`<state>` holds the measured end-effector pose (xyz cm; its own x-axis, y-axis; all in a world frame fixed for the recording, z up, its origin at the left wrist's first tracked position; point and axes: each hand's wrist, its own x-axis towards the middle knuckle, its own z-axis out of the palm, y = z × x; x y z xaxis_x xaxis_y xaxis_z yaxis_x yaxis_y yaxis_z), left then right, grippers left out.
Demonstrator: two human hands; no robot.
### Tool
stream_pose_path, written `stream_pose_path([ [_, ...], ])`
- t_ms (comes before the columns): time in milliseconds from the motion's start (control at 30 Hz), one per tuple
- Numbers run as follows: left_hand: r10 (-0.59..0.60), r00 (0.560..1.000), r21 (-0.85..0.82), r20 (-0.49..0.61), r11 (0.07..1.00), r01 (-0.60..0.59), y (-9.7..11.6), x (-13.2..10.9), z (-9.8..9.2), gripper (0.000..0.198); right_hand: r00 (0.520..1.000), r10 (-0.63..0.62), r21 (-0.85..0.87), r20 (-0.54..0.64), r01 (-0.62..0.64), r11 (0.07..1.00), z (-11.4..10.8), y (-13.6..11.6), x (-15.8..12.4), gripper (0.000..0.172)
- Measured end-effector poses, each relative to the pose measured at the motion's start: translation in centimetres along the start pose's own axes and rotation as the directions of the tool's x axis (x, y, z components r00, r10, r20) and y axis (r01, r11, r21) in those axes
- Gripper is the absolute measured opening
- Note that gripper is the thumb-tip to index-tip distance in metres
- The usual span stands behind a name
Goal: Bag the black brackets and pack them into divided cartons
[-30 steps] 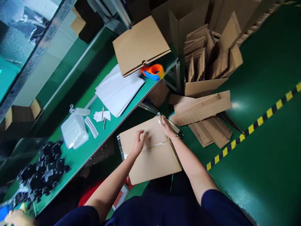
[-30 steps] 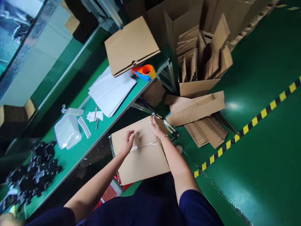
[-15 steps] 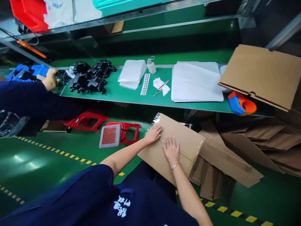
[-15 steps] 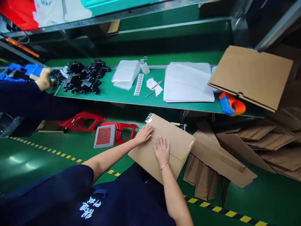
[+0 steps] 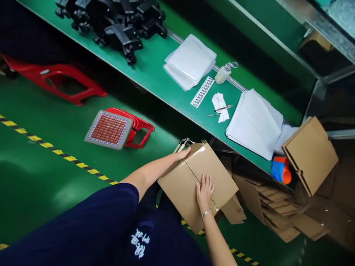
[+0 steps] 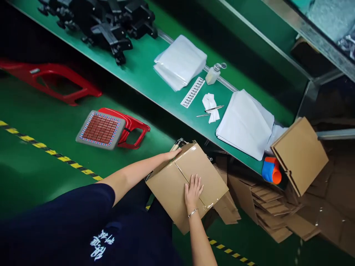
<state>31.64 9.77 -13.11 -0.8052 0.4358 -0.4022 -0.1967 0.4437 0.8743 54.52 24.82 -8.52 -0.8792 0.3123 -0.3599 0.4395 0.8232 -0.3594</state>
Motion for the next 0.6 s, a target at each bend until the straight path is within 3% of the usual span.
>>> stream_pose_path([
  [100,-0.059,0.98,-0.125,-0.188,0.991,0.036,-2.3,-3.1,-5.7,0.041,0.993,-0.099,0.182,-0.059,0.108,0.977,-4.7,-0.2,5.8,0.067],
  [167,-0.144,0.925,-0.195,-0.353,0.978,0.077,-5.3,-8.2,-8.7,0.041,0.991,-0.134,0.276,0.005,0.128,0.953,-7.6,-0.8,12.1,0.072],
  [233,-0.278,0.827,-0.277,-0.488,0.948,0.155,-8.2,-14.9,-9.1,0.045,0.978,-0.089,0.394,0.191,0.007,0.919,-9.2,-1.9,18.4,0.084],
  [267,-0.389,0.754,-0.365,-0.529,0.907,0.212,-9.4,-18.3,-8.3,0.049,0.956,-0.09,0.4,0.278,-0.03,0.916,-9.4,-2.4,21.1,0.085],
  [300,-0.462,0.721,-0.413,-0.516,0.872,0.263,-10.2,-21.2,-6.8,0.054,0.926,-0.09,0.405,0.367,-0.072,0.911,-9.3,-2.9,23.2,0.083],
  [367,-0.543,0.712,-0.477,-0.445,0.816,0.325,-10.8,-25.3,-2.9,0.059,0.853,-0.091,0.395,0.514,-0.141,0.908,-8.7,-3.6,25.8,0.077],
  [400,-0.558,0.724,-0.496,-0.406,0.8,0.338,-10.7,-26.2,-1.0,0.061,0.819,-0.088,0.389,0.567,-0.171,0.905,-8.4,-3.8,26.4,0.074],
  [500,-0.49,0.814,-0.527,-0.313,0.802,0.281,-9.7,-25.6,2.7,0.061,0.765,-0.074,0.376,0.639,-0.227,0.898,-8.0,-3.9,26.6,0.07],
  [600,-0.406,0.863,-0.551,-0.3,0.812,0.19,-8.6,-23.2,3.1,0.058,0.755,-0.068,0.374,0.652,-0.242,0.895,-8.0,-3.9,26.4,0.067],
])
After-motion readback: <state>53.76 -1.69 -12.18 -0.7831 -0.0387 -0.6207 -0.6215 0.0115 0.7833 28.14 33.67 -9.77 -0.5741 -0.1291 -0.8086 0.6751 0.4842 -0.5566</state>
